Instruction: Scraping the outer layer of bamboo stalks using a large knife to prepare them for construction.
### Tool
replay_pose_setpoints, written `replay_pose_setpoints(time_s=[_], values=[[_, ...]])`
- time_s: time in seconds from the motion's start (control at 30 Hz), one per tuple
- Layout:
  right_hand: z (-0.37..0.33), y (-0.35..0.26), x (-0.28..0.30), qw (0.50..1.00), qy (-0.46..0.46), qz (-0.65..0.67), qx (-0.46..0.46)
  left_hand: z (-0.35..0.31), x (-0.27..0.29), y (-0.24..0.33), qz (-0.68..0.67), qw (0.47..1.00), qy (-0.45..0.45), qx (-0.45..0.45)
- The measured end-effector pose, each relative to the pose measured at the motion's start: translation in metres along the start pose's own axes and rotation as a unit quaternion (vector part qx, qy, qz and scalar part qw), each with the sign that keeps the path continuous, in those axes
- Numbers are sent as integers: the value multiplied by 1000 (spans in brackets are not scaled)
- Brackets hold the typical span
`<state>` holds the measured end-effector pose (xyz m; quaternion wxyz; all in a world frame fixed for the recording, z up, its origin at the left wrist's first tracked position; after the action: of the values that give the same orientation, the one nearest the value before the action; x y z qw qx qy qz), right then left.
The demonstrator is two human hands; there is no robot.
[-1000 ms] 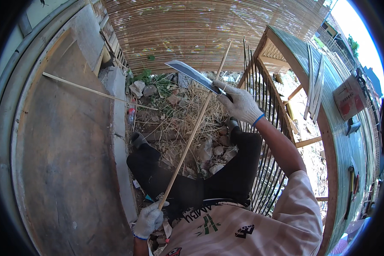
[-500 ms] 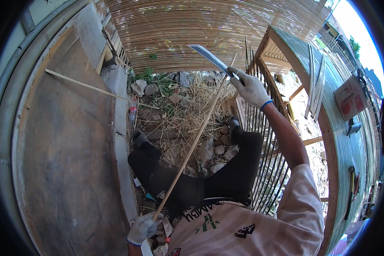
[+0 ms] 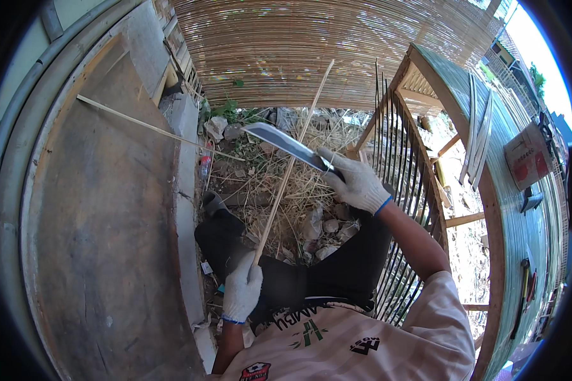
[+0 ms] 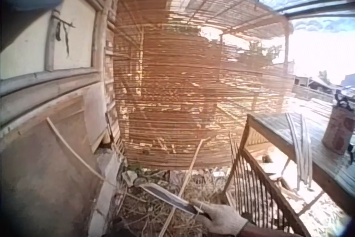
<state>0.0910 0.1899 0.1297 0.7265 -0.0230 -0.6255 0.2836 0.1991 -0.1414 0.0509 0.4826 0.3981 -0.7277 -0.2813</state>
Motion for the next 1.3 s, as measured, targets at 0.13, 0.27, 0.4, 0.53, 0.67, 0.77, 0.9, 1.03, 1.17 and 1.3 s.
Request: replay_pose_setpoints(time_s=[0.13, 0.27, 0.4, 0.53, 0.67, 0.77, 0.9, 1.03, 1.17, 1.3], values=[[-5, -56, -31, 990, -89, 14, 104, 21, -20, 44, 15, 995, 43, -87], [-10, -78, -38, 983, -90, 5, 157, 26, -25, 69, 12, 995, 33, -88], [-12, -77, -35, 982, -76, 9, 171, 25, -25, 72, -15, 990, 45, -133], [-10, -76, -33, 984, -83, -17, 155, 20, -22, 75, -4, 995, 35, -96], [-3, -68, -25, 991, -61, -8, 117, 17, -20, 67, -8, 995, 36, -93], [2, -52, -14, 996, -16, 6, 92, 7, -18, 63, -3, 997, 18, -72], [8, -31, 5, 998, 36, 6, 47, -7, -15, 61, 1, 996, 16, -89], [15, -8, 19, 995, 95, -10, 15, -16, -10, 41, 4, 993, 20, -116], [14, 27, 41, 991, 95, 14, -91, -27, -1, 25, 10, 990, 9, -139], [12, 47, 48, 988, 128, 3, -85, -36, 6, 12, 27, 990, -14, -134]])
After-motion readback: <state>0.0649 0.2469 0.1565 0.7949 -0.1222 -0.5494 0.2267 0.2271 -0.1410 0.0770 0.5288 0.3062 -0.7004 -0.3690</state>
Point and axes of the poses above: each hand's wrist, its own z-axis towards the middle knuckle, its own x-axis out of the back of the hand, y = z × x, the point moved 4 cm from there along z, towards the middle knuckle, and after that the axes turned 12 degrees about x, right-handed, at the moved point
